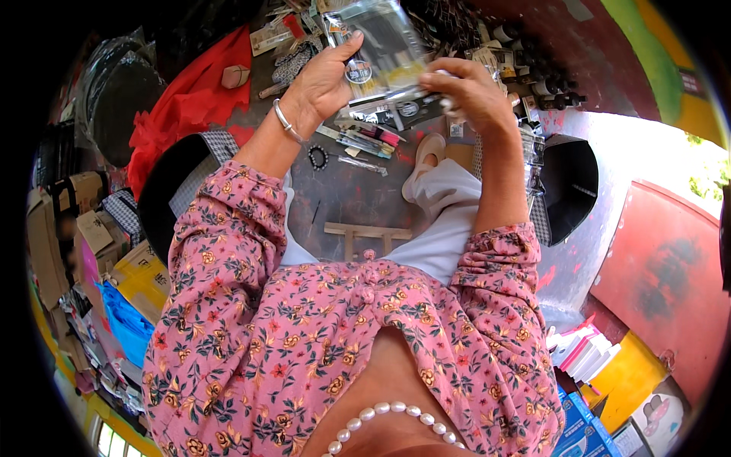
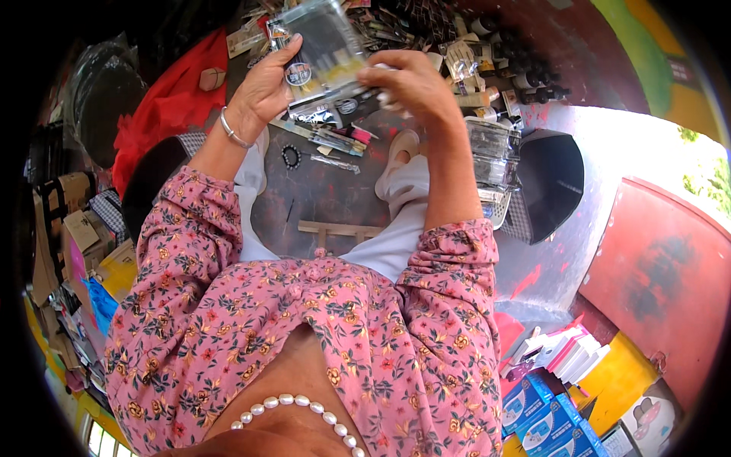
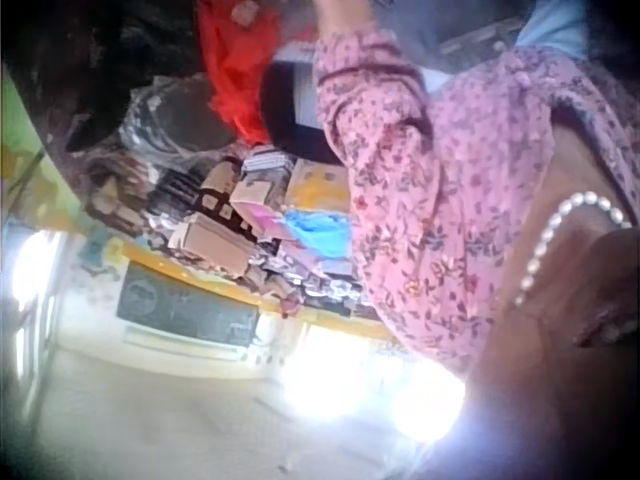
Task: The person handles various small packaged items and products by hand, picking them up from a cluttered workspace and placing them into a small wire basket.
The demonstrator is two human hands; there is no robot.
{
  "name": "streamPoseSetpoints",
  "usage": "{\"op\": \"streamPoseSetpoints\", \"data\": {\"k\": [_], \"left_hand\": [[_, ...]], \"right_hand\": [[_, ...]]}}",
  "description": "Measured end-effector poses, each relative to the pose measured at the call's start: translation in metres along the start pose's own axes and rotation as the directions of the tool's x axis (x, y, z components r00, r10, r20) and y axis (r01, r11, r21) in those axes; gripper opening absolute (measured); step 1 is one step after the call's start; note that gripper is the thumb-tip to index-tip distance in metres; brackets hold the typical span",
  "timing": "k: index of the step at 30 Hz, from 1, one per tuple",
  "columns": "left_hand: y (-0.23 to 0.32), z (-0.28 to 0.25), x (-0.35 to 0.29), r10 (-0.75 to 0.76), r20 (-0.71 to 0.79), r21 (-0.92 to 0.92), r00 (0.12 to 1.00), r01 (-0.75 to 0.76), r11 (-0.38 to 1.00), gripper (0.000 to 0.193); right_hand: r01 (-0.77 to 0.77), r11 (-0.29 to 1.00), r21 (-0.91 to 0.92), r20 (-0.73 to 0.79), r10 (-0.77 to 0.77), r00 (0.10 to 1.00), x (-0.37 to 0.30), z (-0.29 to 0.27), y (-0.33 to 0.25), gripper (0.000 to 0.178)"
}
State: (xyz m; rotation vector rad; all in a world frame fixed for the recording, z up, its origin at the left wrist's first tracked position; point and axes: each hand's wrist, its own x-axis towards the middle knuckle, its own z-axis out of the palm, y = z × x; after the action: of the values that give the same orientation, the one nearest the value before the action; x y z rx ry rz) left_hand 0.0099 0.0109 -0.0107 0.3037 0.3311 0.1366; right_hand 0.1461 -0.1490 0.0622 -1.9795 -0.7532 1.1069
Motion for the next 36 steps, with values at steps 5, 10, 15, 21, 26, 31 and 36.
{"op": "streamPoseSetpoints", "data": {"k": [5, 10, 15, 21, 26, 31, 36], "left_hand": [[0.001, 0.002, 0.000, 0.046, 0.103, 0.016, 0.994, -0.048, 0.999, 0.037], [-0.001, 0.001, 0.000, 0.148, -0.008, 0.077, 0.989, -0.147, 0.986, 0.031], [-0.003, 0.018, -0.005, 0.136, 0.040, -0.042, 0.990, -0.135, 0.990, 0.045], [-0.004, 0.022, -0.011, 0.194, 0.106, 0.210, 0.975, -0.212, 0.954, 0.047], [0.001, 0.022, -0.008, 0.262, 0.102, 0.094, 0.960, -0.272, 0.958, 0.038], [0.001, 0.017, -0.004, 0.167, 0.044, 0.098, 0.985, -0.171, 0.980, 0.034], [0.007, 0.001, -0.002, 0.037, -0.025, 0.142, 0.999, -0.033, 0.989, 0.027]], "right_hand": [[0.040, 0.987, 0.156, -0.322, 0.013, 0.947, -0.008, -0.032, 0.010, 0.018], [0.148, 0.839, 0.523, -0.144, -0.084, 0.986, -0.012, -0.022, -0.002, 0.012], [0.024, 0.976, 0.215, -0.037, -0.016, 0.999, -0.004, 0.024, -0.008, 0.016], [0.030, 0.999, -0.041, -0.148, -0.036, 0.988, -0.003, 0.037, -0.013, 0.026], [0.157, 0.977, 0.143, -0.110, -0.142, 0.984, -0.015, 0.030, -0.016, 0.039], [0.150, 0.985, 0.083, -0.020, -0.149, 0.989, -0.001, 0.041, 0.005, 0.024], [0.238, 0.827, -0.510, -0.319, -0.439, 0.840, -0.008, 0.050, -0.005, 0.015]]}}
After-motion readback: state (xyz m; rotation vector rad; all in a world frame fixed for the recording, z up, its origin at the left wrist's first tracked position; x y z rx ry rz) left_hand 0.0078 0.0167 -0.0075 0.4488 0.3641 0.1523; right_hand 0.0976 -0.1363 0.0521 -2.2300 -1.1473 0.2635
